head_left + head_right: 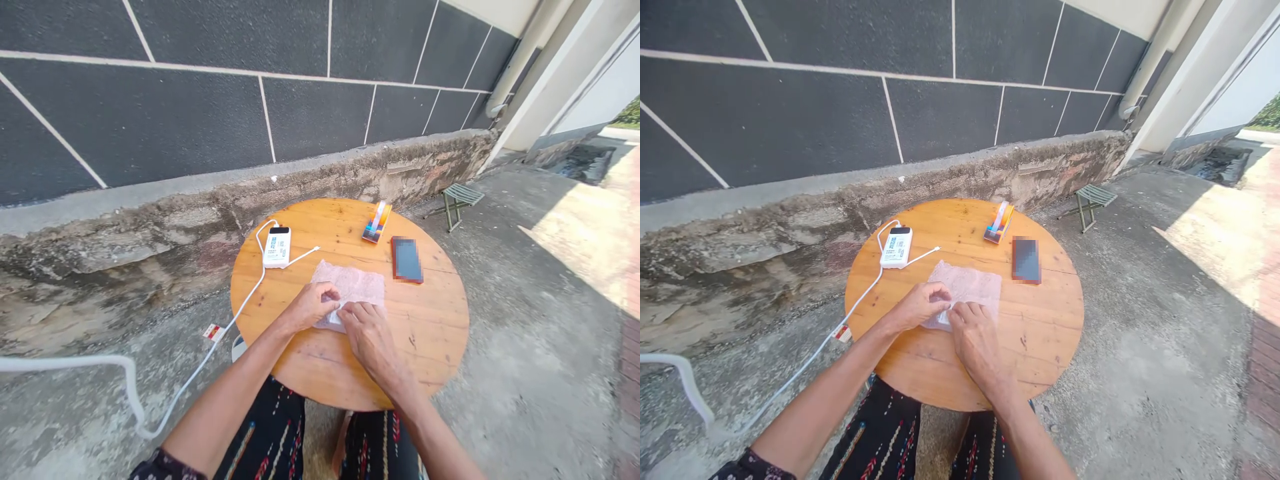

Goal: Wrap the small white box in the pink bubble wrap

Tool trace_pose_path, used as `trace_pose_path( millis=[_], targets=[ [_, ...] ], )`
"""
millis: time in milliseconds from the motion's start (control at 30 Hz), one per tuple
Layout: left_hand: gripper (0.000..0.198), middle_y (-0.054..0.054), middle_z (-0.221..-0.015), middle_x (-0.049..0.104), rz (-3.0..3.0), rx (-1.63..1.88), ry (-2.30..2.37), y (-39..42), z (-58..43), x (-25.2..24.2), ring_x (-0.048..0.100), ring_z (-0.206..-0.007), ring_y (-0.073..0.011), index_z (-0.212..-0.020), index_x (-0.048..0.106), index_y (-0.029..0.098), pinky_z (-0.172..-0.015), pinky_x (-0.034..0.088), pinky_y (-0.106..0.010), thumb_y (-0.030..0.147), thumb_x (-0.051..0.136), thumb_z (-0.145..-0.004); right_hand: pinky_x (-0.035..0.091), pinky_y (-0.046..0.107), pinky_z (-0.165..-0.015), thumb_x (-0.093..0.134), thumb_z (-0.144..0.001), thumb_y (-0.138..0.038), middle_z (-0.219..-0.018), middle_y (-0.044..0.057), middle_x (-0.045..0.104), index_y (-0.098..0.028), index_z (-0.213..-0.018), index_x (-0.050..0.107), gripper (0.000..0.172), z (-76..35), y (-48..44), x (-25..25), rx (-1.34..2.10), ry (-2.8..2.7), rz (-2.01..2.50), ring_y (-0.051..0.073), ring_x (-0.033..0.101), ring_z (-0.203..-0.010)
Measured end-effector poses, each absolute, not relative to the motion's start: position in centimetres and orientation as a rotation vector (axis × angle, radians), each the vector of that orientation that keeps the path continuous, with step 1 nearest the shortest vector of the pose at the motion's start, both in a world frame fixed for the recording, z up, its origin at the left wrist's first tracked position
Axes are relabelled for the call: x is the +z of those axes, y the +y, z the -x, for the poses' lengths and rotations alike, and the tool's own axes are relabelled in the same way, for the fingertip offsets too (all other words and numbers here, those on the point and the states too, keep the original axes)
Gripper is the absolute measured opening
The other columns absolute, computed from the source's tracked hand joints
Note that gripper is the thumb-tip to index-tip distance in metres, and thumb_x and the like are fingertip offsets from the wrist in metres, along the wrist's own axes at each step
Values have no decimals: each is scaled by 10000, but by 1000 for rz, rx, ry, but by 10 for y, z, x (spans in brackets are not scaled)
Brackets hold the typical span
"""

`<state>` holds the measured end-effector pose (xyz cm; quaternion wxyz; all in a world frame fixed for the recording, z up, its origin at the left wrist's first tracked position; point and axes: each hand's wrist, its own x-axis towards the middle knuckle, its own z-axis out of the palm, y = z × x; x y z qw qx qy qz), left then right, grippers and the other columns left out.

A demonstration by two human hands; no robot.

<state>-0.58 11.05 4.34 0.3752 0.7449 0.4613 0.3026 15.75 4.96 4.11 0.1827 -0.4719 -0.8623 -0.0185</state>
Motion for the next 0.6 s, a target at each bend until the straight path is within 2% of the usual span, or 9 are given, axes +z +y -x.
trace_pose_path(
  millis=[100,200,267,300,367,400,500,600],
  targets=[
    [192,-33,-925,674,-1894,911,1253,108,17,43,609,-892,-176,-905,650,171,-814,465,-280,203,598,-724,320,324,-783,421,-921,-134,-1018,68,595,-207,-1070,598,243,-158,51,45,-69,-2469,1367,203,474,-925],
    [268,-57,-1028,649,-1789,1116,1509,86,39,40,599,-949,-188,-1012,619,179,-865,459,-317,302,588,-776,314,328,-767,427,-907,-124,-995,70,584,-223,-1093,593,269,-156,50,51,-95,-2504,1401,209,470,-900],
    [283,-67,-983,643,-1615,1175,1661,63,56,35,613,-904,-185,-1004,602,163,-814,485,-311,354,560,-800,314,329,-767,429,-897,-114,-982,72,579,-218,-1089,593,273,-155,51,53,-99,-2520,1409,212,467,-896],
    [300,-62,-916,644,-1508,1149,1682,51,62,32,626,-826,-174,-996,594,153,-736,504,-290,375,560,-798,314,328,-768,429,-892,-108,-977,73,576,-213,-1084,594,274,-155,52,53,-96,-2524,1409,212,466,-894],
    [418,-28,-752,624,-1291,1024,1613,30,70,28,598,-574,-134,-1109,524,140,-517,482,-242,414,559,-797,316,325,-768,429,-886,-102,-964,72,574,-209,-1068,597,270,-155,54,52,-84,-2527,1405,210,467,-887],
    [500,-16,-722,623,-1205,959,1553,24,70,27,570,-497,-119,-1201,462,150,-464,465,-232,430,563,-799,318,324,-768,431,-884,-103,-956,70,573,-209,-1060,598,265,-156,54,52,-78,-2525,1403,209,468,-886],
    [702,-37,-763,645,-976,920,1432,21,62,28,614,-535,-138,-1336,300,171,-452,500,-237,403,640,-769,318,320,-766,446,-882,-114,-938,67,575,-213,-1040,603,244,-156,55,51,-66,-2513,1408,210,473,-901],
    [698,-70,-786,648,-825,991,1423,36,47,30,657,-634,-168,-1299,316,125,-476,528,-240,342,688,-749,317,320,-759,443,-893,-134,-934,67,579,-215,-1008,609,217,-157,53,50,-78,-2498,1416,210,477,-902]
  ],
)
